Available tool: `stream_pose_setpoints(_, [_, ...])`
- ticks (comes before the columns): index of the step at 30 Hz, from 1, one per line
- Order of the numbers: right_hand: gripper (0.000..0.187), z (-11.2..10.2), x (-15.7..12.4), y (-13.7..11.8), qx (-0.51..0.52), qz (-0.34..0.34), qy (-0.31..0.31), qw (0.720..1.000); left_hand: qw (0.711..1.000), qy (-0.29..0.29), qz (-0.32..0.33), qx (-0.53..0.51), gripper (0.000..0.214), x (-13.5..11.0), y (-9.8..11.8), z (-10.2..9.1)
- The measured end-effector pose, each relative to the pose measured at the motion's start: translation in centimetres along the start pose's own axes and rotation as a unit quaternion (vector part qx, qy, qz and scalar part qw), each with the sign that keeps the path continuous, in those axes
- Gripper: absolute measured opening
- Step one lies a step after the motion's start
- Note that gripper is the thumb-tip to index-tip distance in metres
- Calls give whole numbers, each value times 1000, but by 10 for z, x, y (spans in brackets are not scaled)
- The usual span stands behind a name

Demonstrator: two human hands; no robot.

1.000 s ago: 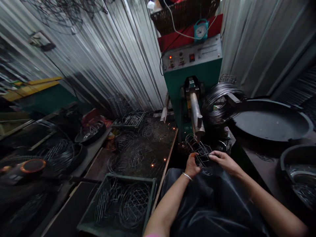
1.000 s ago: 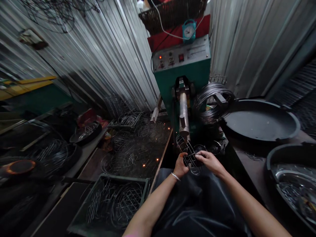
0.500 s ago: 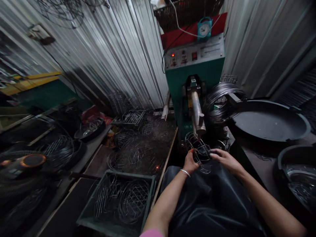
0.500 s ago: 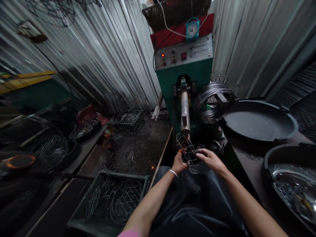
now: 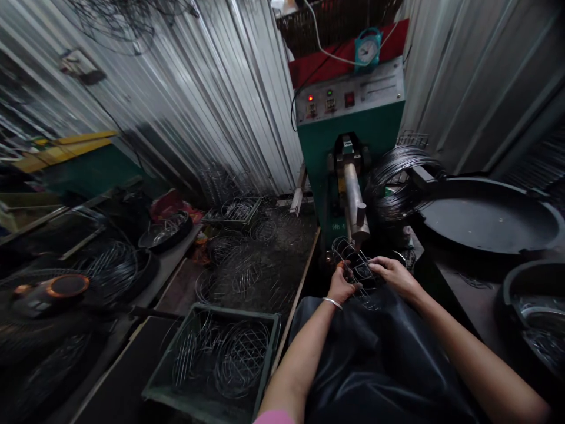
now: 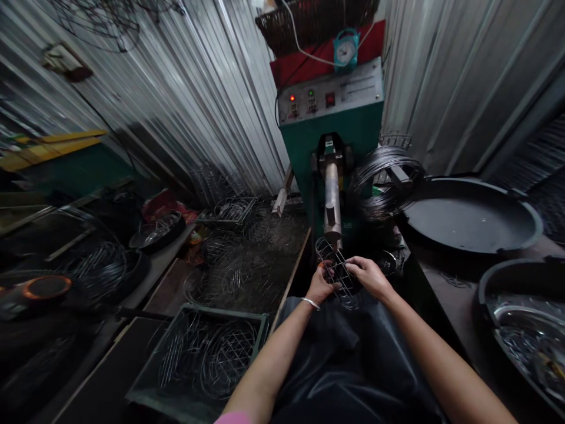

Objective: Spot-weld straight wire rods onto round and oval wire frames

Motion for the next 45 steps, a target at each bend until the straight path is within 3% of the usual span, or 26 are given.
stream_pose_setpoints(6, [46, -11, -27, 15, 6, 17, 14, 1000, 1000, -7, -9, -10, 76, -2, 0, 0])
stream_pose_setpoints(10, [42, -5, -44, 22, -6, 24, -22, 999, 997, -29, -51, -57, 80, -10, 3, 5])
stream_pose_setpoints(19, [47, -2, -21, 2, -36, -33, 4, 999, 987, 0, -97, -129, 85, -7, 10, 2])
stream_pose_setpoints(26, [52, -14, -36, 37, 13, 2, 4, 1000, 984, 21, -79, -158, 85, -6, 12, 3])
stream_pose_setpoints(30, [51, -18, -56, 47, 5, 30, -26, 999, 977, 9, -123, -176, 79, -16, 8, 7])
stream_pose_setpoints(38, [56, -15, -43, 30, 1, 22, -20, 1000, 964, 40, -167, -203, 72, -21, 4, 4])
stream_pose_setpoints(45, [55, -19, -33, 22, -5, 7, 29, 1000, 960, 50, -167, -221, 71, -13, 7, 3])
Point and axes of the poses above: each hand's wrist, its own x-axis towards the middle knuckle, its own z-axis out of the palm, y = z × x, the point moved 7 cm from there along x, towards the middle knuckle
